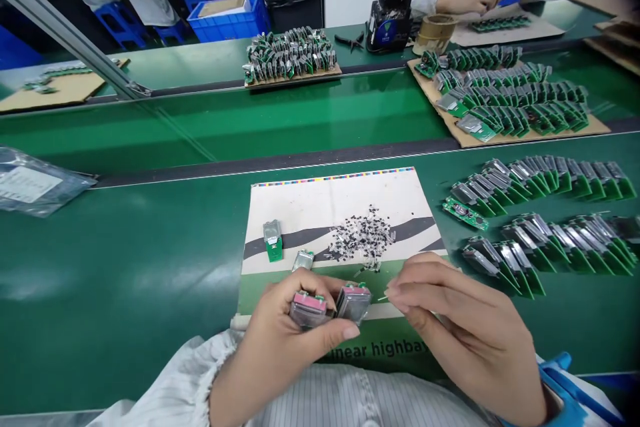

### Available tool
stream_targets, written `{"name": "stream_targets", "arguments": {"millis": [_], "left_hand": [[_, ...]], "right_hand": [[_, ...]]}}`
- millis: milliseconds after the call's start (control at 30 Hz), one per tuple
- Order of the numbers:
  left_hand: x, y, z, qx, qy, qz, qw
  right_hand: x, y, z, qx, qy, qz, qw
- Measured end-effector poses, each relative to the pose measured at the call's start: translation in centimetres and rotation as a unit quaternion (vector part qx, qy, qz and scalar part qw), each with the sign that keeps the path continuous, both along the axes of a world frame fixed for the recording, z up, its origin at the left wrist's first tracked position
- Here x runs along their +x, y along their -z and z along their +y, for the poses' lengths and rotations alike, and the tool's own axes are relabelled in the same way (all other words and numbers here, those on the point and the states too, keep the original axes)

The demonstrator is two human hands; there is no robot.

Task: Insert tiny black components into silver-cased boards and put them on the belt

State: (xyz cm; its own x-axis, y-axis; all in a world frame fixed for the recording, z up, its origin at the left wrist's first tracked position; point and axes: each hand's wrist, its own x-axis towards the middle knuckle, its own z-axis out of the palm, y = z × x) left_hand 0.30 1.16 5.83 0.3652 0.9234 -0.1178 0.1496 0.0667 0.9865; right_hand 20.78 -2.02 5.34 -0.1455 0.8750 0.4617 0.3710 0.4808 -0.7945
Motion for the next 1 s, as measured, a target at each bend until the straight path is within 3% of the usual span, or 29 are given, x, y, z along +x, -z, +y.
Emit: {"name": "stream_targets", "arguments": {"millis": [167,467,1000], "left_hand": [[0.3,-0.2,-0.5,0.055,-0.004,0.006,0.998],[0.7,-0.6,-0.6,0.127,0.016,0.025,0.991],[0.5,-0.4,-0.8,0.156,0.031,0.045,0.986]], "right_hand": [[-1.1,-0.6,-0.1,0.020,0.037,0.077,0.996],[-1.4,-0.7,0.2,0.077,0.026,-0.050,0.995],[-1.5,-0.6,-0.1,0.082,0.018,-0.082,0.993]]}}
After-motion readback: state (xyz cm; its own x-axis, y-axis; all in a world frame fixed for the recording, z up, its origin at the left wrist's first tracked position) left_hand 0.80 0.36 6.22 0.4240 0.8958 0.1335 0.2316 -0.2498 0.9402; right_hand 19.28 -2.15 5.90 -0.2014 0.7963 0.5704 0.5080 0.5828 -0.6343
